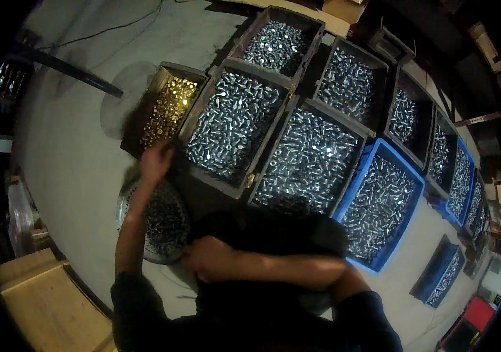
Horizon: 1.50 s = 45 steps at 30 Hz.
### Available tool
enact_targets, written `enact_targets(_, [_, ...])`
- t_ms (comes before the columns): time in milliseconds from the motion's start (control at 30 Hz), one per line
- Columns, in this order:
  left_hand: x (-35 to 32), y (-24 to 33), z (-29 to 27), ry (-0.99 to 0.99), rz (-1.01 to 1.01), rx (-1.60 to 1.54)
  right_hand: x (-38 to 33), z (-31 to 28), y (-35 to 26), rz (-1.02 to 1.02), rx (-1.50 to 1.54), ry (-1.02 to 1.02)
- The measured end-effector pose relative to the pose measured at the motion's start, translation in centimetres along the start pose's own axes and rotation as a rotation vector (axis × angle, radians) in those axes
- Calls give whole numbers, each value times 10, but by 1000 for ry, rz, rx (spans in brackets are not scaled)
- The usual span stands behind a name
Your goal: The person sits on the floor and sorts small metal hardware components by hand. They pick individual items from a large bin filled with mixed silver parts and place them into a separate bin containing gold-colored parts. The process involves repetitive picking and placing of small objects.
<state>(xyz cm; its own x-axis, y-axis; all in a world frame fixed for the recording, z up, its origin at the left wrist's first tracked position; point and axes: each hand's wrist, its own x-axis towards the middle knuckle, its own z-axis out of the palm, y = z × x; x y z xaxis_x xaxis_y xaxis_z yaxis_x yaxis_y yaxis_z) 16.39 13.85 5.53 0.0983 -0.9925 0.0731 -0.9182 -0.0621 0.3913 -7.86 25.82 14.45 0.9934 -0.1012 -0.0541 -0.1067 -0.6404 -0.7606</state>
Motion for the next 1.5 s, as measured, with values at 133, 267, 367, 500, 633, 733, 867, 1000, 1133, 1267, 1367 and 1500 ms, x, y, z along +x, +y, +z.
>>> enact_targets(133, [94,88,52,-87,365,34,-4,-14,-3,-10,-16,-34])
enact_targets(267, [127,106,102,-325,312,487,-5,-6,3,-36,48,28])
enact_targets(367, [127,105,105,-321,295,263,-5,9,11,-69,-30,206])
enact_targets(500, [116,84,109,-222,258,63,-5,8,8,-90,-22,257])
enact_targets(633, [106,96,111,-213,317,135,-6,-9,1,-4,-27,65])
enact_targets(733, [105,103,108,-249,394,189,-7,-8,2,-2,5,-9])
enact_targets(867, [117,101,99,-370,546,416,-7,-9,-1,-38,-8,38])
enact_targets(1000, [116,105,95,-343,605,473,-6,-19,-4,10,-40,-61])
enact_targets(1133, [100,70,58,-103,536,89,-4,-9,-4,-33,-32,70])
enact_targets(1267, [15,30,-16,63,122,-173,-3,9,7,-96,-13,273])
enact_targets(1367, [-80,-65,-22,-72,-124,-116,-7,6,0,-88,23,306])
enact_targets(1500, [-179,-133,4,-581,-276,521,-7,4,-2,-68,30,273])
